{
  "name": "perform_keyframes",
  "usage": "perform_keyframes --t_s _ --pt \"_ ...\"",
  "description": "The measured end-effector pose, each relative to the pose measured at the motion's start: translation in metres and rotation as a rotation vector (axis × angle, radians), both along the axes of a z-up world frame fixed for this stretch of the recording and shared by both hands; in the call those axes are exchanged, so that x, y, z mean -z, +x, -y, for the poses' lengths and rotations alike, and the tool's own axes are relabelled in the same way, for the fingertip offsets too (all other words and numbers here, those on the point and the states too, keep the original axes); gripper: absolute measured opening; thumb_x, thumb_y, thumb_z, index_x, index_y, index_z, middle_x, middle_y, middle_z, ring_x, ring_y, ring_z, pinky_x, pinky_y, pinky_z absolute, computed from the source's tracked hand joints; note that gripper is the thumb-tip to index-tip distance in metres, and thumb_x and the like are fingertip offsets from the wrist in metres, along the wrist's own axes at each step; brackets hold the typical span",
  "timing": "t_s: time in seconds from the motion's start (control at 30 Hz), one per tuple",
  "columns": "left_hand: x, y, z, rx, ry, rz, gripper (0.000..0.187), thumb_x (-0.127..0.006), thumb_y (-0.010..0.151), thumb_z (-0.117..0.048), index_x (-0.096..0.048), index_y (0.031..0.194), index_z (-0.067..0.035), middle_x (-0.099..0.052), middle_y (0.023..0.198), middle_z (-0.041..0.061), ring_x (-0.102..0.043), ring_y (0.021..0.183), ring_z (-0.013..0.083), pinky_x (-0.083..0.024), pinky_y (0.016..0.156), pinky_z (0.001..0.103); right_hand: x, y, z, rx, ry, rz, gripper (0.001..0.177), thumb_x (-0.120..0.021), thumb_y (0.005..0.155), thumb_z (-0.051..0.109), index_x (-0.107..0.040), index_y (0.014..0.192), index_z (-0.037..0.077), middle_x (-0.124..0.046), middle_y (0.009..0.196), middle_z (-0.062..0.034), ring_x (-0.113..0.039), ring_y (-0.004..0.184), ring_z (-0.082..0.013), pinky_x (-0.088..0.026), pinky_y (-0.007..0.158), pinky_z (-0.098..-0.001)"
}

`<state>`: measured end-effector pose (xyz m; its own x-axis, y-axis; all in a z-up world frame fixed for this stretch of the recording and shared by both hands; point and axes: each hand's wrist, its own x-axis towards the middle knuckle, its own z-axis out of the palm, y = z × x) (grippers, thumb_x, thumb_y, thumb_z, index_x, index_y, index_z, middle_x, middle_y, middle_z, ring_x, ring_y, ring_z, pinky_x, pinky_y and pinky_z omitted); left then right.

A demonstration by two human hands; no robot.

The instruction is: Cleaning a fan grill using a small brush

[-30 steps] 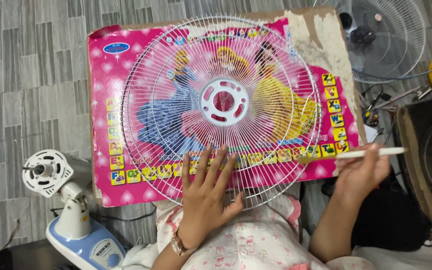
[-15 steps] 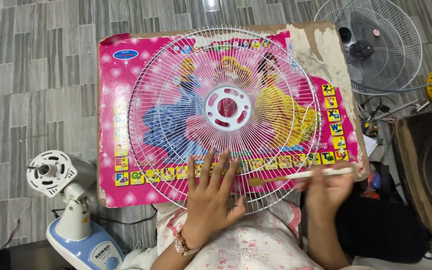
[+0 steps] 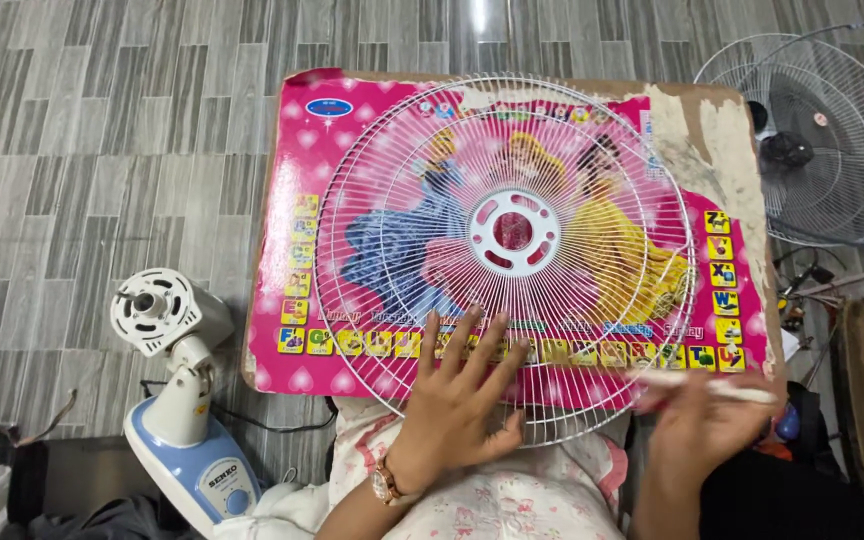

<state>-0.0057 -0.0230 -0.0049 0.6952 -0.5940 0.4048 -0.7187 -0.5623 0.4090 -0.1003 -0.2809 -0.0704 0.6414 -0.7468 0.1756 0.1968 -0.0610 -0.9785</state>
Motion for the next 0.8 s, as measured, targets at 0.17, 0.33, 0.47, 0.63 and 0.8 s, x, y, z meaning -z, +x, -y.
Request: perform_keyframes --t_s 0.17,0.33,0.47,0.63,0.8 --pt "-0.001 0.010 -0.026 0.061 -0.003 -0.020 0.068 -0.052 0.088 -0.049 -0.051 0.148 -0.019 -0.042 0.159 0.009 -0.032 0.149 0.0331 -0.011 0.124 0.064 0.003 -0.006 0.015 -0.033 0.094 0.048 0.036 -0.064 0.101 0.006 -0.039 0.123 0.018 -0.056 0.088 -0.0019 -0.056 0.054 -0.0114 -0.050 0.045 -0.0215" --pt "-0.002 0.024 -0.055 0.149 -0.035 -0.016 0.066 -0.051 0.085 -0.050 -0.055 0.145 -0.023 -0.045 0.158 0.004 -0.035 0.150 0.0304 -0.013 0.126 0.062 0.011 -0.004 0.052 0.169 0.052 0.057 0.014 -0.060 0.115 0.012 -0.050 0.125 0.013 -0.057 0.102 -0.0011 -0.054 0.058 -0.0087 -0.048 0.051 -0.0176" --pt "-0.004 0.026 -0.054 0.219 -0.192 0.016 0.044 -0.056 0.086 -0.043 -0.072 0.118 -0.018 -0.063 0.140 0.004 -0.052 0.137 0.0315 -0.025 0.122 0.057 0.013 -0.013 0.004 0.032 0.029 -0.046 0.012 -0.060 0.110 0.011 -0.050 0.115 0.008 -0.059 0.078 -0.0029 -0.059 0.056 -0.0111 -0.052 0.049 -0.0223" --pt "0.015 0.002 -0.040 0.051 -0.149 0.047 0.039 -0.066 0.093 -0.033 -0.064 0.130 -0.020 -0.057 0.148 -0.001 -0.041 0.145 0.0254 -0.018 0.126 0.054 0.016 -0.008 0.002 0.042 -0.087 -0.086 0.011 -0.061 0.099 -0.005 -0.056 0.105 0.002 -0.061 0.086 -0.0103 -0.063 0.060 -0.0195 -0.060 0.056 -0.0288" --pt "0.000 -0.016 -0.018 0.069 -0.097 -0.026 0.048 -0.065 0.097 -0.037 -0.061 0.137 -0.012 -0.057 0.148 0.008 -0.044 0.144 0.0286 -0.021 0.122 0.058 0.047 -0.027 -0.007 -0.122 0.183 0.095 0.011 -0.051 0.103 0.014 -0.052 0.107 0.004 -0.063 0.090 -0.0095 -0.067 0.056 -0.0236 -0.059 0.047 -0.0256"
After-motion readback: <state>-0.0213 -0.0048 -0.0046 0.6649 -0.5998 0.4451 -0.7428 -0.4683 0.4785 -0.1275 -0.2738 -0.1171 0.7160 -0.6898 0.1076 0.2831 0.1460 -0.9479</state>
